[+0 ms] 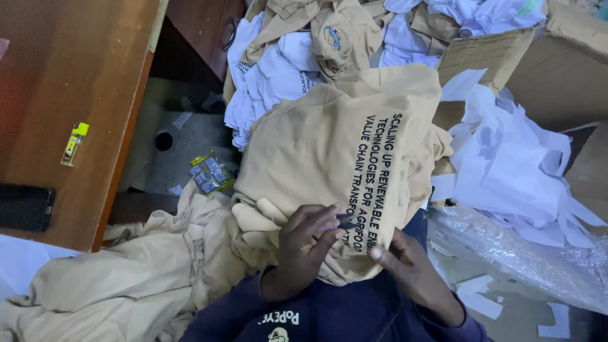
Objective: Inspecting printed text on beige garments and marking specific areas with a blue marker.
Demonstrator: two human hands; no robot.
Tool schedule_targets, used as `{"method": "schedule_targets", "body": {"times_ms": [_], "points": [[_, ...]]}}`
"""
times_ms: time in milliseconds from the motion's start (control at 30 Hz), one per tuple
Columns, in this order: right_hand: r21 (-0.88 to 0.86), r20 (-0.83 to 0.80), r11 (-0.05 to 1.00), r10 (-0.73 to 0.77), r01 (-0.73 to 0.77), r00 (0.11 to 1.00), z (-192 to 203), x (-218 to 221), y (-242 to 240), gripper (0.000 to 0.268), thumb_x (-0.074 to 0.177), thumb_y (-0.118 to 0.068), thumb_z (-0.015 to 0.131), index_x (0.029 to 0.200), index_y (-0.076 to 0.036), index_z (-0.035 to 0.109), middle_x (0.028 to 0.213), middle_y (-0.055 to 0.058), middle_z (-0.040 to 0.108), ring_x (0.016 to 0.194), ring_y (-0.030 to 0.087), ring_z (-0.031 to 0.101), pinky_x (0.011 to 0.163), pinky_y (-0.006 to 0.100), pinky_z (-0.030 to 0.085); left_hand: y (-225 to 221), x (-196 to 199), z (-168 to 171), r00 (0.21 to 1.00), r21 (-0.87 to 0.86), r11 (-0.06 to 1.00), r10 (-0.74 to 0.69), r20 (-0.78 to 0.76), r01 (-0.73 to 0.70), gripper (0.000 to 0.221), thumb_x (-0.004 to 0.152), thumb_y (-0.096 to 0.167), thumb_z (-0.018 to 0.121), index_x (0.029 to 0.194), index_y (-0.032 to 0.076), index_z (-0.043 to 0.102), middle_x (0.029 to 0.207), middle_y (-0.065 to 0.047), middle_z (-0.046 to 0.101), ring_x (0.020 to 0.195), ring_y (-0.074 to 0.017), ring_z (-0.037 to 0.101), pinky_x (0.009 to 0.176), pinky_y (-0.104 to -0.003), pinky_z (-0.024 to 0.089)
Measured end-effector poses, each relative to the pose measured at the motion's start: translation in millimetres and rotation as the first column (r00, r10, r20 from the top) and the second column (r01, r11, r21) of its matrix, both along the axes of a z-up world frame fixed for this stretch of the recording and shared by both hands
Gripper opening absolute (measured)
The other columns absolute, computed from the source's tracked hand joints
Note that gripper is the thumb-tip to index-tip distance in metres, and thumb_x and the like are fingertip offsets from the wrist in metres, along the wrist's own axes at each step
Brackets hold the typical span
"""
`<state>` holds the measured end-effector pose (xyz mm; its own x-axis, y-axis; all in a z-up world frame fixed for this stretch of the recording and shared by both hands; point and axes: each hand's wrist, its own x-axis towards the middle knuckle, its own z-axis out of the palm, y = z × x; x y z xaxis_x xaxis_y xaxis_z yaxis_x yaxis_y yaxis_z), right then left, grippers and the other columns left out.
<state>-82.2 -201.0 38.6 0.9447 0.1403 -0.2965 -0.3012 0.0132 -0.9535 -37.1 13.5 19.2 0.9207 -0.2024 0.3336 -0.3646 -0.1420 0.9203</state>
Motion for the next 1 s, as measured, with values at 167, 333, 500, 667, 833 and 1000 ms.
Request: {"method": "schedule_targets", "body": {"times_ms": [167,333,500,667,833,1000], "points": [[0.079,-0.030,0.977,-0.196,0.198,0.980,-18,-24,-6,0.027,0.100,-0.016,0.065,0.112,0.002,0.080,0.111,0.013,0.084,0.103,0.019,0.074,0.095,0.035,0.057,16,-17,1,0.964,0.060,0.969,-0.244,0.106,0.239,0.036,0.090,0.010,0.087,0.122,0.009,0.071,0.111,-0.015,0.076,0.090,-0.0215,0.078,0.080,-0.030,0.066],[0.467,-0.114,0.860,-0.172,0.206,0.978,-40,-30,3,0.037,0.102,-0.015,0.062,0.127,0.010,0.070,0.119,0.025,0.080,0.098,0.030,0.077,0.082,0.040,0.062,27,-30,1,0.949,0.189,0.951,-0.275,0.154,0.245,0.037,0.090,0.017,0.089,0.121,0.005,0.072,0.103,-0.013,0.074,0.087,-0.0229,0.075,0.076,-0.033,0.061],[0.532,-0.188,0.773,-0.291,0.347,0.938,-77,-32,11,0.025,0.104,-0.010,0.063,0.120,0.006,0.072,0.107,0.018,0.081,0.073,0.016,0.075,0.063,0.022,0.062,36,-39,2,0.883,0.175,0.898,-0.432,0.185,0.403,0.038,0.096,0.018,0.086,0.126,0.006,0.067,0.099,-0.013,0.070,0.083,-0.0248,0.070,0.073,-0.035,0.056],[0.625,-0.140,0.702,-0.329,0.341,0.934,-69,-23,23,0.029,0.103,-0.009,0.061,0.125,0.010,0.065,0.128,0.031,0.073,0.112,0.040,0.074,0.095,0.048,0.061,39,-35,-5,0.856,0.174,0.876,-0.478,0.197,0.450,0.034,0.097,0.018,0.084,0.123,0.005,0.067,0.108,-0.018,0.074,0.103,-0.0334,0.077,0.087,-0.040,0.062],[0.557,-0.104,0.758,-0.342,0.340,0.934,-85,-33,14,0.015,0.105,-0.012,0.064,0.099,0.000,0.068,0.066,0.005,0.066,0.066,0.015,0.069,0.070,0.028,0.057,38,-39,-3,0.974,0.085,0.986,-0.153,0.168,0.140,0.035,0.090,0.013,0.089,0.120,0.004,0.071,0.094,-0.011,0.070,0.071,-0.0170,0.071,0.064,-0.028,0.059],[0.543,-0.090,0.780,-0.315,0.312,0.945,-76,-32,14,0.015,0.106,-0.012,0.064,0.101,0.002,0.070,0.066,0.004,0.066,0.066,0.013,0.067,0.070,0.026,0.054,33,-36,0,0.971,0.140,0.985,-0.130,0.200,0.103,0.032,0.091,0.011,0.087,0.115,0.000,0.070,0.092,-0.013,0.067,0.069,-0.0196,0.068,0.065,-0.031,0.057]]}}
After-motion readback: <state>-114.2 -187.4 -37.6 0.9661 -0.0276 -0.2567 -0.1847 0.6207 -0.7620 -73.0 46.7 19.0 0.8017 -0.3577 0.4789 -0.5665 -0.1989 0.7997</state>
